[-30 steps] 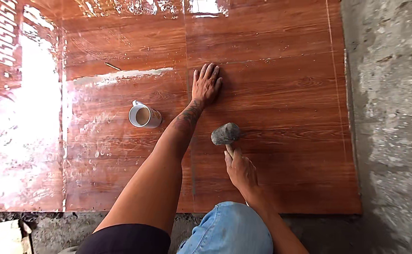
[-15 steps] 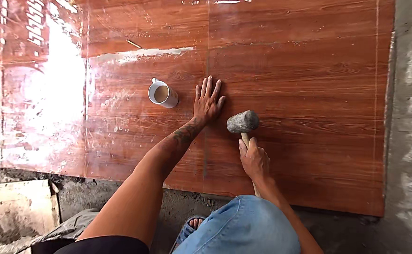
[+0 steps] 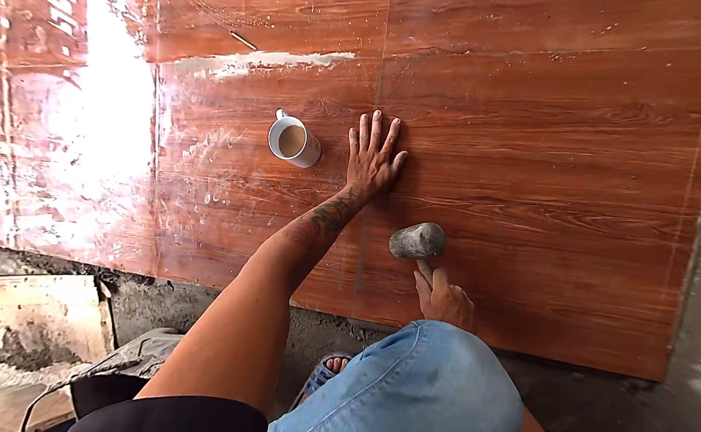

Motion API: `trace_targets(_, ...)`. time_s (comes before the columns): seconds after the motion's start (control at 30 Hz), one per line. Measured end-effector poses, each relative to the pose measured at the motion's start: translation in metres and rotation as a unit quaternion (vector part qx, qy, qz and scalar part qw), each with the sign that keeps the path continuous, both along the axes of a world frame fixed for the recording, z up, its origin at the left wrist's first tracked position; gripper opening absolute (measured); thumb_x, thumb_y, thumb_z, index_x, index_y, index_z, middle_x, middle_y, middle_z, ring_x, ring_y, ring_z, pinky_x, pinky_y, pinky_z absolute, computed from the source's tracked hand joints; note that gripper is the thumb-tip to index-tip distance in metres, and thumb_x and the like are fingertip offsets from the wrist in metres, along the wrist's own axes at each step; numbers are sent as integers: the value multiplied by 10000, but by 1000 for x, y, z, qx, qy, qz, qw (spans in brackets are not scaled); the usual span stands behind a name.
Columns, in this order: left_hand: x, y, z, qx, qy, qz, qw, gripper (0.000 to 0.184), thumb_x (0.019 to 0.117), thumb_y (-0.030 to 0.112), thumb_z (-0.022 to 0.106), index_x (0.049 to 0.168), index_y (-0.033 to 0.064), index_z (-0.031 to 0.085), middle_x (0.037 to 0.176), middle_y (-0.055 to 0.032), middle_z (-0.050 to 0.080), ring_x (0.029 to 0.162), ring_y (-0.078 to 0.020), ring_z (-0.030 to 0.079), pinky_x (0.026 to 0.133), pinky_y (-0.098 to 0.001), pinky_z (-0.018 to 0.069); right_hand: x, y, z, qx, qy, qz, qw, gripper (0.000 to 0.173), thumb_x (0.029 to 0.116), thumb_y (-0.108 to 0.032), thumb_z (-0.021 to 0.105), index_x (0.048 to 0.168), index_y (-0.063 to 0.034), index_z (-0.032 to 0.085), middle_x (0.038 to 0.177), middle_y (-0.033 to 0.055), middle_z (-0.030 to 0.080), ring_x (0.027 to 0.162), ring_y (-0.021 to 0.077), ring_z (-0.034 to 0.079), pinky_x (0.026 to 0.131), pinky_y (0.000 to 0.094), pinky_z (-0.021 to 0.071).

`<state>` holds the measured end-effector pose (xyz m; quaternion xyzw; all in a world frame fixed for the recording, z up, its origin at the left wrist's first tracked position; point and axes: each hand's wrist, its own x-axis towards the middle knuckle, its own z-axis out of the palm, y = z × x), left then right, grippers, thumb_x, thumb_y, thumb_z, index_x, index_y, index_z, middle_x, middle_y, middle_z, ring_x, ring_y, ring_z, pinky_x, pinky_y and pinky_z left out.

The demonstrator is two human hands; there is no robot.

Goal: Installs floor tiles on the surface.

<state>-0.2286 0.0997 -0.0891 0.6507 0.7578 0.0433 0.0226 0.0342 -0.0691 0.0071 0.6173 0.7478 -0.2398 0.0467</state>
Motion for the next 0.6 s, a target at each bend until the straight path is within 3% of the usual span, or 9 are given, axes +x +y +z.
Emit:
trace_targets(0.1,2,0,2,-2,-1,1,1000,685,1045,610,220,1643,278,248,1705,-181,172,1568,-419,150,1234,-645,117,2,-2,17,-10,-9,-2,1000,546,1047,-506,475,1119,-7,685,691,164,679,648,364,711,575,525,555)
trace_targets(0.2,1,-1,2,-9,-4,2,1000,683,1047,604,219,1644,273,248,1705,-183,170,1567,-427,147,1231,-653,111,6,-11,10,-28,-26,3,999,552,1044,-481,504,1185,20,688,736,184,709,691,382,729,620,540,573)
trace_targets(0.27,3,-1,2,-6,-5,3,1000,688,1044,608,224,1644,271,249,1705,-181,171,1567,-427,146,1230,-656,111,6,-6,13,-44,-39,9,998,545,1050,-504,485,1169,-9,678,747,175,708,712,377,731,632,535,572)
trace_targets(0.4,3,3,3,-6,-3,4,1000,687,1044,606,215,1644,274,245,1707,-180,164,1567,-430,145,1228,-660,114,8,-3,21,-15,-17,8,1000,557,1051,-505,468,1130,4,682,695,166,681,647,363,711,570,516,552)
trace_targets(0.53,3,2,1,-15,-4,5,1000,696,1040,616,212,1647,276,234,1712,-173,146,1571,-423,131,1230,-658,106,13,1,9,-33,-21,14,999,558,1050,-501,473,1169,7,673,718,178,689,677,378,718,595,534,562)
trace_targets(0.6,1,2,3,-17,-3,6,1000,697,1043,616,204,1649,275,225,1715,-174,133,1572,-423,123,1229,-663,103,12,10,15,-36,-10,20,999,551,1048,-518,464,1134,-14,670,705,174,674,668,375,708,581,535,547)
